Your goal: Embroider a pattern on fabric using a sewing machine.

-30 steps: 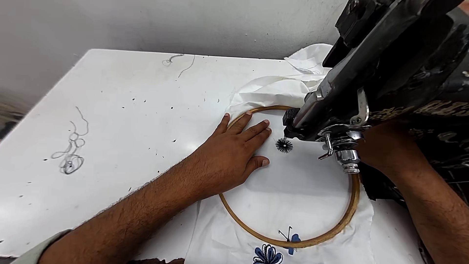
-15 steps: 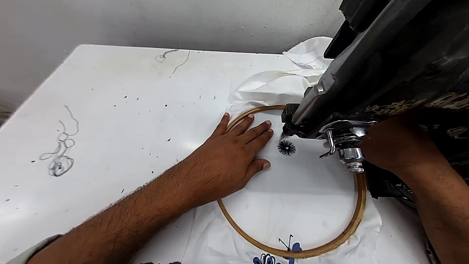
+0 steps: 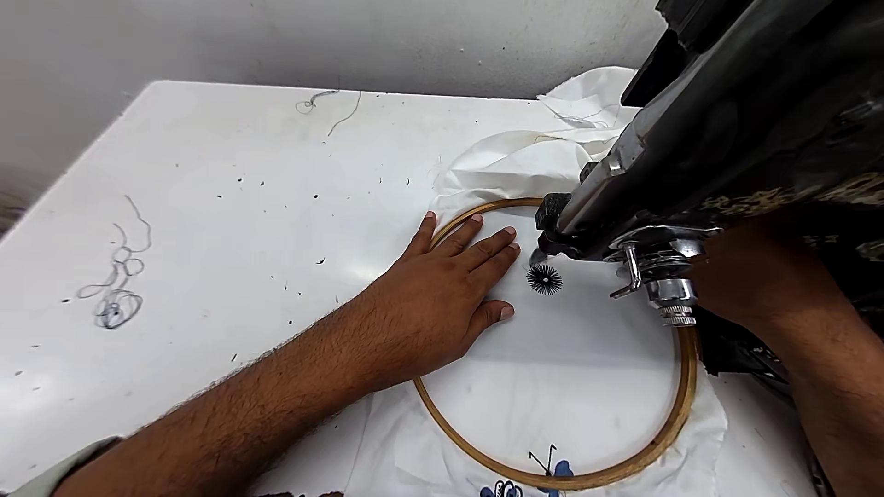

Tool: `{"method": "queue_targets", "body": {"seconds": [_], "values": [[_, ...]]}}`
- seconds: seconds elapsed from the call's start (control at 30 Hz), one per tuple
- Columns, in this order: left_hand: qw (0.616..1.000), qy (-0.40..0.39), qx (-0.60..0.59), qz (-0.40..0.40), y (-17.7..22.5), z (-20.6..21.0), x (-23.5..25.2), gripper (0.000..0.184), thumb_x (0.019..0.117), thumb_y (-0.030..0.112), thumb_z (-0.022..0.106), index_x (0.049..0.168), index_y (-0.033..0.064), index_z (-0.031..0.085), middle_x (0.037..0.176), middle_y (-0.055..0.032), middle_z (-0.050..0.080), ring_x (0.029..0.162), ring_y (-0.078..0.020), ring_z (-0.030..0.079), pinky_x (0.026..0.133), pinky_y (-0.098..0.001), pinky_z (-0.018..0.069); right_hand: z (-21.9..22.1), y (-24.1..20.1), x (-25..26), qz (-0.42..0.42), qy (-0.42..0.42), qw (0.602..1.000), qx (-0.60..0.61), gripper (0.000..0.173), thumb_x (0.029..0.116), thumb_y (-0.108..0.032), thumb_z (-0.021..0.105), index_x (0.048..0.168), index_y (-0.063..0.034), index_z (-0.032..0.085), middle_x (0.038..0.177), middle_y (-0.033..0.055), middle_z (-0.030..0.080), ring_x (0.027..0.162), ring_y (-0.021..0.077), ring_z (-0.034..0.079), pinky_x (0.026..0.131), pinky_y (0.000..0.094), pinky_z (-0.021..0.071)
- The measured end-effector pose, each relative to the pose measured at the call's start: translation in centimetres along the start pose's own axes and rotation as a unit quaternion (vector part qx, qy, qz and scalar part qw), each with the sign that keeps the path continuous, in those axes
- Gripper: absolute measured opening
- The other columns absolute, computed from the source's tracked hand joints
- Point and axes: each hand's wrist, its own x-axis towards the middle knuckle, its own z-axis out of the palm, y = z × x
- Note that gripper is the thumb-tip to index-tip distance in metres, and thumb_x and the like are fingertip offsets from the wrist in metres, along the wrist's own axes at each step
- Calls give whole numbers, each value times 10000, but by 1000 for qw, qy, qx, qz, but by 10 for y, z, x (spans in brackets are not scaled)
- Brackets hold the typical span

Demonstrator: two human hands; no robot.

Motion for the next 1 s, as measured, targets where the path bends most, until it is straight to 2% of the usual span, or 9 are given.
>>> {"method": "queue_targets", "body": {"seconds": [0.1,0.27,0.37,0.43,0.6,0.8,1.0], "values": [[1000,-11,7,2,-1,-3,-2,638,1081,533,285,1599,176,398,1677,17,328,1570,-272,243,1226,-676,166,3,1,0,-4,7,1000,-2,190,938,-199,728,783,-111,664,696,47,587,631,191,543,582,458,419],[1000,7,-1,-1,-2,1,0,643,1079,536,289,1594,168,407,1671,4,342,1569,-271,247,1223,-688,150,4,1,0,-24,23,999,1,187,949,-199,693,804,-88,654,712,63,583,637,191,541,593,456,415],[1000,2,4,1,0,0,0,640,1080,537,282,1594,177,407,1674,20,335,1571,-263,240,1229,-678,152,1,0,-1,-11,9,1000,-5,192,947,-170,712,787,-92,640,693,59,565,624,194,525,580,448,403],[1000,-7,7,2,0,-2,-2,642,1079,537,284,1596,176,403,1675,19,332,1570,-270,244,1223,-682,165,2,0,-1,-4,8,1000,-6,191,945,-205,720,793,-104,664,693,57,583,624,204,542,572,465,416],[1000,-1,1,-2,-4,-1,0,640,1079,536,285,1592,174,411,1673,12,339,1568,-269,248,1221,-683,167,6,4,1,-44,35,998,-3,205,945,-222,679,814,-67,650,736,84,589,666,217,555,605,480,422],[1000,-12,2,3,-1,-3,-2,643,1079,535,290,1601,175,393,1679,13,323,1574,-270,231,1226,-682,155,0,-3,-1,9,2,1000,-12,200,947,-179,712,777,-97,647,690,59,566,635,210,530,578,468,396],[1000,3,-4,2,-4,-1,0,640,1079,534,290,1586,168,420,1669,10,345,1567,-271,252,1220,-687,163,4,0,0,-19,18,1000,-9,212,954,-208,699,798,-74,647,710,79,579,647,217,545,594,476,408]]}}
